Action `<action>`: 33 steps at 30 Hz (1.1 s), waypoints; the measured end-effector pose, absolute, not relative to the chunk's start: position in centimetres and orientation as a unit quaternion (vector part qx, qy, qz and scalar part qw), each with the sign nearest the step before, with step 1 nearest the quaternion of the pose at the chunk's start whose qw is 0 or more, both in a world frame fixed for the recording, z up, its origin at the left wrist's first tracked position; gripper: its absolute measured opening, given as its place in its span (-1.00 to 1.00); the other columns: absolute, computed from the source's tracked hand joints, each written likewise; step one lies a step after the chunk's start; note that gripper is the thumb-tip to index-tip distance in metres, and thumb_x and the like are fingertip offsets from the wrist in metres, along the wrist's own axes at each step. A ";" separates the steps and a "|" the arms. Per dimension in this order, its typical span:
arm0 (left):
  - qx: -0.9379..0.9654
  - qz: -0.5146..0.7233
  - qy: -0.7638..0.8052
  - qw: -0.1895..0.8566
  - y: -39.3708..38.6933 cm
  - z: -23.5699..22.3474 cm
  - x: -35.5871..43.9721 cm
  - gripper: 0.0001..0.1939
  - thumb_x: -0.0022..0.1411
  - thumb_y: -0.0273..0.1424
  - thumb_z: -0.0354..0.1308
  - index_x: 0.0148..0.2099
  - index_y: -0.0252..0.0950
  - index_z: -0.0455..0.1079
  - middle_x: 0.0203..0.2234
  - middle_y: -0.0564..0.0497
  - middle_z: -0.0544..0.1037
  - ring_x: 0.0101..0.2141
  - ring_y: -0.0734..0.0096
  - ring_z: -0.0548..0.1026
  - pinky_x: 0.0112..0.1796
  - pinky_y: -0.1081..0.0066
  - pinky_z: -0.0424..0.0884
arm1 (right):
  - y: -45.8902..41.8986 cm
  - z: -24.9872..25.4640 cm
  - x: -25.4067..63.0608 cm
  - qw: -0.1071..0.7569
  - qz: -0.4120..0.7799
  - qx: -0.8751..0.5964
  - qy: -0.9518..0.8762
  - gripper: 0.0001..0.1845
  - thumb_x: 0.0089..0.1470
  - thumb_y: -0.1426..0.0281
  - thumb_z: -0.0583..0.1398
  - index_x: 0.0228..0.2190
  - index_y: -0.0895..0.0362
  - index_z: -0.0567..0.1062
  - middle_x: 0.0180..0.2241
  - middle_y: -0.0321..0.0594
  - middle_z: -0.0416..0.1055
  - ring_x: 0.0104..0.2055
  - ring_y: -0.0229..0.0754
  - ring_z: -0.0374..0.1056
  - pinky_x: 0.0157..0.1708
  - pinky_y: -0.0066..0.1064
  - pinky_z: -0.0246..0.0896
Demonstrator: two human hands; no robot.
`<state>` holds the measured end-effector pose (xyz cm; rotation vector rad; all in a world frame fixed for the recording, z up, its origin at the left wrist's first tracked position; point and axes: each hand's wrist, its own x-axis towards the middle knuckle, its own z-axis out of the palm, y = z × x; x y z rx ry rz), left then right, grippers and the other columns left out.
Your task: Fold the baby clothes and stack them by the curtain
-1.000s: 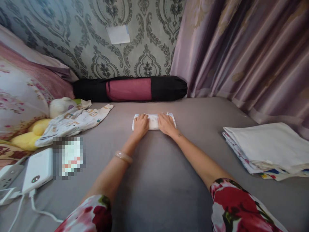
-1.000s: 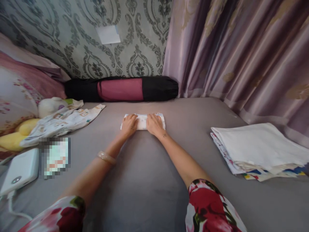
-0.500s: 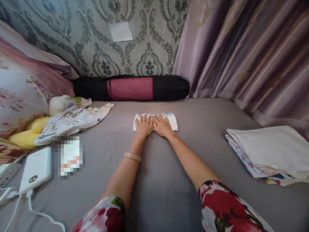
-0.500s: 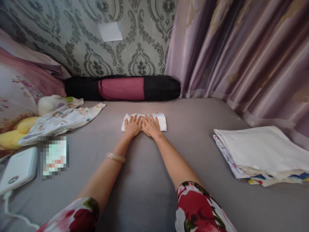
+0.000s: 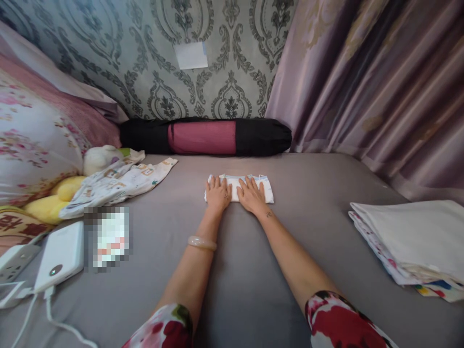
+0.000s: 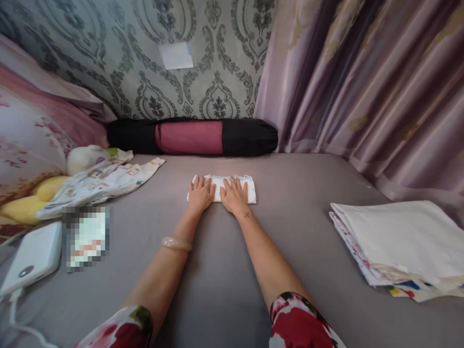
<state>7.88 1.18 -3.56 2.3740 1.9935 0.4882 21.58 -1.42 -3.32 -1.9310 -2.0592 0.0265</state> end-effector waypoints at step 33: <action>0.736 0.136 0.663 0.002 1.8 -2.8 5.3 -0.41 0.38 -0.24 -0.30 0.31 -0.42 0.14 0.32 -0.20 0.10 0.33 0.02 -0.10 0.27 0.04 -0.11 | -0.7 -2.7 24.5 0.120 0.032 -0.755 -0.644 -0.37 0.31 0.23 -0.19 0.29 0.30 0.06 0.35 0.04 -0.12 0.38 0.03 -0.25 0.29 0.01 -0.38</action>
